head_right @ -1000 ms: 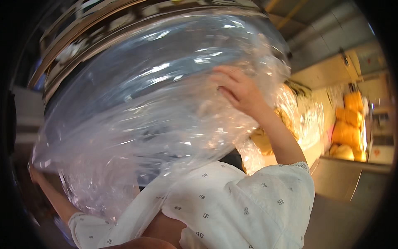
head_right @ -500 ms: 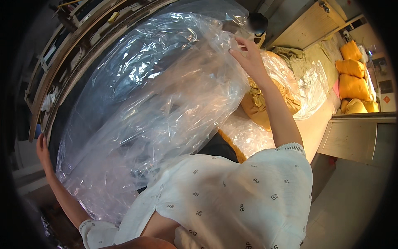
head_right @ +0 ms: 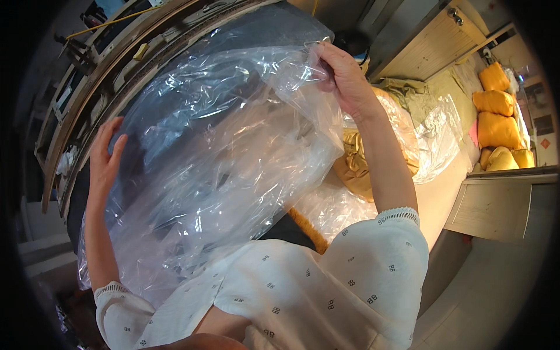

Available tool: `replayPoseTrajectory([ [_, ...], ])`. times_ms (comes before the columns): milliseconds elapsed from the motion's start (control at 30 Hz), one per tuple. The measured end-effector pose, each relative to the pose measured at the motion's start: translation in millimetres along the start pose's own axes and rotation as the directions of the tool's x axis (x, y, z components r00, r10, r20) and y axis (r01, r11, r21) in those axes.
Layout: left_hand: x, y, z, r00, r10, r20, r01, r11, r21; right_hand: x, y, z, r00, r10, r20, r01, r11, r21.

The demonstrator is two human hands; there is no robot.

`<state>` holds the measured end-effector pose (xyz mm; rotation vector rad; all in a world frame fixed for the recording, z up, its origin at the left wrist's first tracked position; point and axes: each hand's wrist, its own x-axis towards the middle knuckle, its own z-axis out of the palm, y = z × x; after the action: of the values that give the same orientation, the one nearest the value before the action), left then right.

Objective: Wrapping a large dark grey foam or rubber block with a large clear plastic sheet.

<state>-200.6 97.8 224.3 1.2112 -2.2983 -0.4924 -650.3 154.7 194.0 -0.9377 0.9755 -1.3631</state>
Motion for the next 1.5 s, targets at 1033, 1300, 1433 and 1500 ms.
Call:
replayPoseTrajectory([
  [1033,-12.4,-49.9,40.5,0.909,-0.292,-0.297,0.187,0.923,-0.335,202.5,25.2,-17.1,0.730,-0.476,0.490,0.256,-0.473,-0.843],
  [1300,-186.0,-73.1,-41.4,0.679,-0.459,-0.573,0.406,0.885,-0.228,151.0,73.4,100.7,0.710,-0.343,0.615,0.662,0.025,-0.749],
  [1433,-201.0,-8.1,-35.0,0.782,-0.222,-0.583,0.361,0.923,0.134,186.5,81.5,101.6,0.892,-0.236,0.386,0.437,0.227,-0.871],
  [1500,-211.2,7.6,-20.7,0.786,-0.206,-0.583,0.352,0.924,0.147,193.2,82.4,108.6,0.904,-0.223,0.365,0.412,0.222,-0.884],
])
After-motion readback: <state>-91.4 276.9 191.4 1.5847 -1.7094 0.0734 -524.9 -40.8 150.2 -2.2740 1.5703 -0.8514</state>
